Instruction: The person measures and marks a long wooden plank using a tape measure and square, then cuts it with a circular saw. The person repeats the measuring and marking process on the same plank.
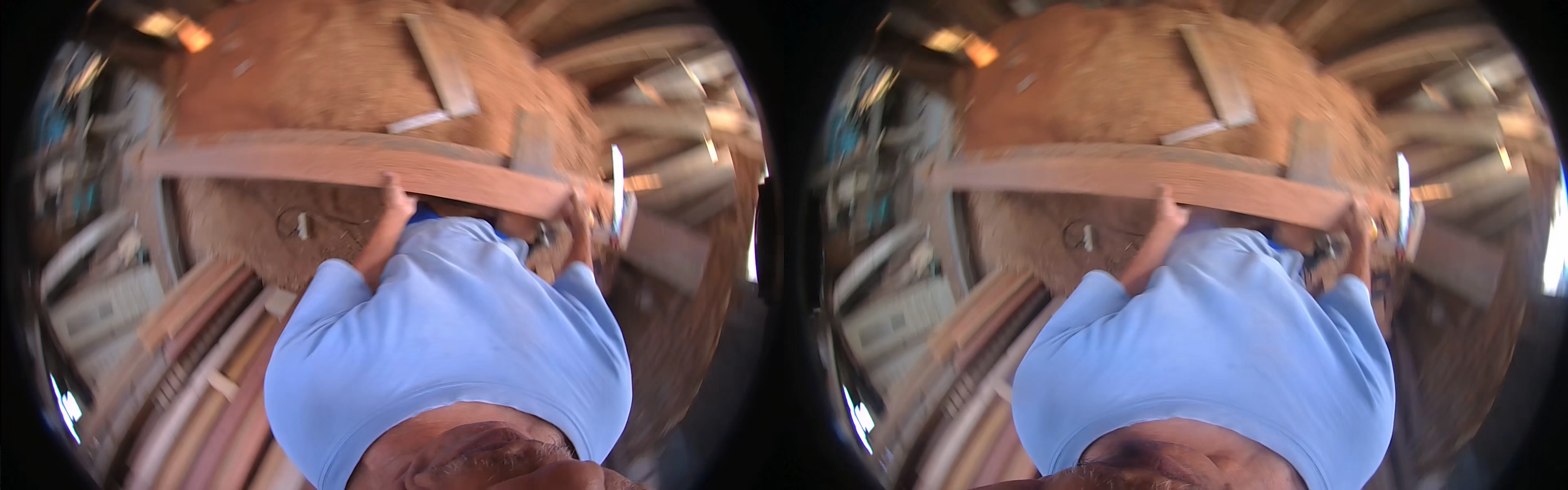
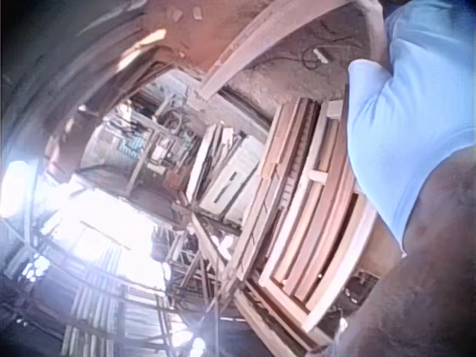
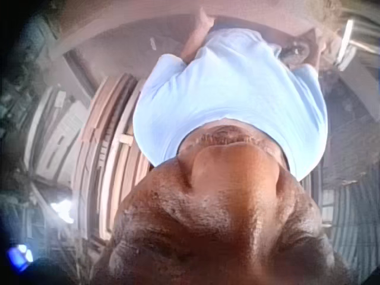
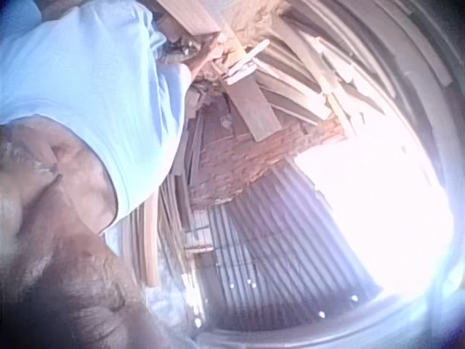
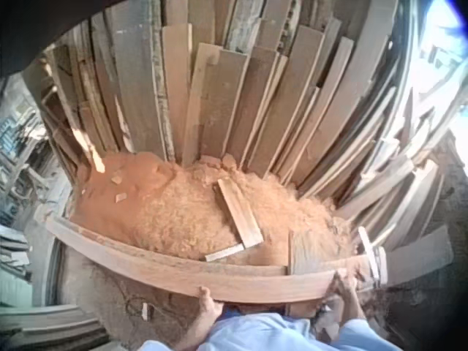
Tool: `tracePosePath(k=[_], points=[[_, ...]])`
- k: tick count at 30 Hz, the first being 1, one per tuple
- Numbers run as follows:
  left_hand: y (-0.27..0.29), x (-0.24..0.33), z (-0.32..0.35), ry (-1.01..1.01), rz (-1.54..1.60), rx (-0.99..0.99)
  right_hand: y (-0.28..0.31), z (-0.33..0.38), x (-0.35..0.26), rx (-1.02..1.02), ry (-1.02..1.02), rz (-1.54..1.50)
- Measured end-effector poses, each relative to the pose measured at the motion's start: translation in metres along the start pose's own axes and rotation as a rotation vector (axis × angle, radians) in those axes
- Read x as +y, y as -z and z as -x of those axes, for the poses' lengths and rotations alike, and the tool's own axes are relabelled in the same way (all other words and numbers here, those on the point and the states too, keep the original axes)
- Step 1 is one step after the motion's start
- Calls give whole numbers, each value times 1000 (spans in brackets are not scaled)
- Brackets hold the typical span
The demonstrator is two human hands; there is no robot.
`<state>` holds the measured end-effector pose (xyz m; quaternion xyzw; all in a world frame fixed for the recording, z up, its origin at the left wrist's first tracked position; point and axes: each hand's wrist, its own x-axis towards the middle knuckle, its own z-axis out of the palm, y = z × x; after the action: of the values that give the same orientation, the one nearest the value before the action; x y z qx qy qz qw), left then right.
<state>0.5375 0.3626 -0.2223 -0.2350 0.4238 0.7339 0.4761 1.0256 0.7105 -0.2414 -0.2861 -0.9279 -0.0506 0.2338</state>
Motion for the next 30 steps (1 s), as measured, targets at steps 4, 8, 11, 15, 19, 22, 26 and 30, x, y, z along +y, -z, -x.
tracePosePath(k=[4, 8, 11, 15, 19, 22, 26, 30], points=[[10, 30, 11, -90, 4, 180, 4, -58, -73, -520, -1336, -416], [-27, 32, 30, -68, -114, 244, 59, -62, -63, -526, -1348, -551], [-21, 36, 29, -16, -131, 289, 63, -46, -21, -480, -1409, -172], [-23, 43, 30, 92, -129, 353, 61, -35, 29, -738, -1396, -23], [-18, 49, 28, 189, -175, 431, 57, -40, 43, -775, -1350, -122], [-36, 31, 28, 279, -223, 520, 50, -23, 57, -767, -1240, -121], [-45, -12, 35, 251, -351, 395, 62, -37, 64, -745, -1381, -91], [-58, -38, 34, 293, -382, 391, 78, -18, 73, -653, -1129, -283]])
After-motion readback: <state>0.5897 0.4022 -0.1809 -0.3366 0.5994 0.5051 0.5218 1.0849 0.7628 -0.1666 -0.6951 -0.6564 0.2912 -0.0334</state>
